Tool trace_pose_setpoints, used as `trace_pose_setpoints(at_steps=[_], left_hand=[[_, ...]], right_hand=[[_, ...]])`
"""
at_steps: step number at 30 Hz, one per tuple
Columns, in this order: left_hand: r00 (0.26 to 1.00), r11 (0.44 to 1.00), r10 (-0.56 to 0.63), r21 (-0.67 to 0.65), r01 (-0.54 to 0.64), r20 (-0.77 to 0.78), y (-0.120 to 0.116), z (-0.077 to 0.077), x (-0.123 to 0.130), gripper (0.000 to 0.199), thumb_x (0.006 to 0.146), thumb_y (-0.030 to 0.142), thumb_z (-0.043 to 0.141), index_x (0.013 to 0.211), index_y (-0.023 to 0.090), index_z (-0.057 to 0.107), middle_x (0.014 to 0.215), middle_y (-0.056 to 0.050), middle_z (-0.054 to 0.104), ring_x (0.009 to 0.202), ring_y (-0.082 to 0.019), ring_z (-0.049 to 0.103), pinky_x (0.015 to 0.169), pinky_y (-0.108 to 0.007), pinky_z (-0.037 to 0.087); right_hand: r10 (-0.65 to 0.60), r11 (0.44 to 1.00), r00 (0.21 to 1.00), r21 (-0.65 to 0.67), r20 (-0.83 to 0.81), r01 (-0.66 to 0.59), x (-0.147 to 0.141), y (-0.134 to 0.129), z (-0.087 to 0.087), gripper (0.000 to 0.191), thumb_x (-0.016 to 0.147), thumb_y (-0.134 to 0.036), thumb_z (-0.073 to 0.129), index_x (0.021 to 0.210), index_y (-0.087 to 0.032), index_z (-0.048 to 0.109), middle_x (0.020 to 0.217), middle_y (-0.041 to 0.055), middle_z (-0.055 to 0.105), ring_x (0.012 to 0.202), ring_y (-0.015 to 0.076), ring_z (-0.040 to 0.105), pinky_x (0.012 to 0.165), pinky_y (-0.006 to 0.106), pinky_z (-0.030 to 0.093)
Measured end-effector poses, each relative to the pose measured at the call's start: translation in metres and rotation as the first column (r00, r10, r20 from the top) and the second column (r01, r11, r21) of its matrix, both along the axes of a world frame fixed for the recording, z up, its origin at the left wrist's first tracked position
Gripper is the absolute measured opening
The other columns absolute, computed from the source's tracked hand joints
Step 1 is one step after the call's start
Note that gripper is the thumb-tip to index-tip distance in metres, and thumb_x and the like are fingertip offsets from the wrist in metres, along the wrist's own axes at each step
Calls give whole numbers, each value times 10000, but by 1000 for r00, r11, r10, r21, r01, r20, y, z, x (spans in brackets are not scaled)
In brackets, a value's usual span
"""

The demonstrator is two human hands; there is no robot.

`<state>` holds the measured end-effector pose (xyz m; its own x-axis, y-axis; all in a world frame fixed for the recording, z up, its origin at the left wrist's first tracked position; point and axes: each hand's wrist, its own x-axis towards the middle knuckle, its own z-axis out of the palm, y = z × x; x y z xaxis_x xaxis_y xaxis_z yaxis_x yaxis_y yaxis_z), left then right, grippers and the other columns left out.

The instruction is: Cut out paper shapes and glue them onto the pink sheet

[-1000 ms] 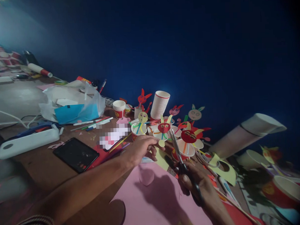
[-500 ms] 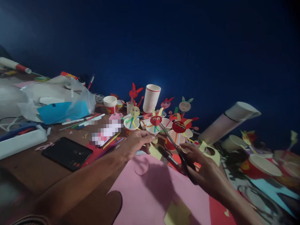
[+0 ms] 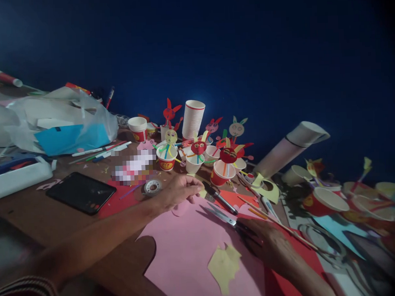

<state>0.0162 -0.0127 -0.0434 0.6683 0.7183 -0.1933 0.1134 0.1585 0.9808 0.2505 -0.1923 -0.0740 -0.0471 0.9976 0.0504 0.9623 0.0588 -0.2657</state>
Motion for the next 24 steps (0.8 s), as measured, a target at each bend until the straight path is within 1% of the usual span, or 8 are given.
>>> trace_pose_setpoints(at_steps=[4,8,10,13,15,17,21,24], left_hand=[[995,1000,-14,2,14,-102,-1,-13,-9,243,709,310,602,872,131,590,695,-13,618,489,-67,544,436,-161,401],[983,998,-37,-57,27,-182,-8,-14,-15,229,704,338,581,822,143,555,678,-16,623,439,-69,491,362,-158,328],[974,997,-81,-34,76,-210,-14,-12,-17,215,699,336,575,797,145,565,693,-17,625,439,-72,488,357,-163,316],[947,972,-213,48,231,-242,-25,-14,-19,168,688,300,570,744,148,611,645,0,604,491,-91,525,415,-177,361],[904,925,-317,118,362,-287,-29,-19,-20,132,678,246,550,701,150,638,616,-2,609,543,-115,565,462,-191,381],[855,862,-373,206,463,-361,-30,-25,-21,143,669,191,521,672,155,659,629,-15,643,582,-133,589,494,-204,381],[816,749,-348,386,538,-462,-27,-34,-22,233,696,134,477,739,188,699,749,-23,700,692,-151,612,624,-227,406],[815,662,-301,507,552,-495,-24,-28,-23,262,763,148,455,843,201,698,885,-34,701,828,-172,610,733,-248,401]], right_hand=[[61,998,988,-42,139,-56,-8,9,1,343,801,-179,504,1124,-207,613,902,88,692,803,247,640,709,369,491],[75,997,968,-51,239,-64,-11,16,0,336,777,-139,519,1096,-175,619,849,97,682,791,272,636,714,409,483],[64,998,969,-41,237,-56,-9,16,1,347,778,-150,525,1113,-176,612,881,105,682,815,278,637,727,416,486],[23,1000,988,17,155,-26,-5,16,6,344,818,-212,503,1151,-204,588,968,99,673,853,256,634,737,394,497],[-3,998,997,70,77,-2,-4,15,8,331,837,-248,488,1151,-211,584,980,93,670,828,237,636,715,371,506],[-10,994,999,113,39,6,-3,15,7,329,834,-255,490,1144,-209,589,964,92,674,791,229,639,689,357,511],[-3,985,999,171,33,-2,-5,16,0,321,827,-256,502,1122,-189,609,937,105,681,806,249,636,703,374,507],[-4,984,1000,180,4,3,-7,15,-4,308,830,-266,507,1106,-181,615,895,104,681,791,247,631,691,370,505]])
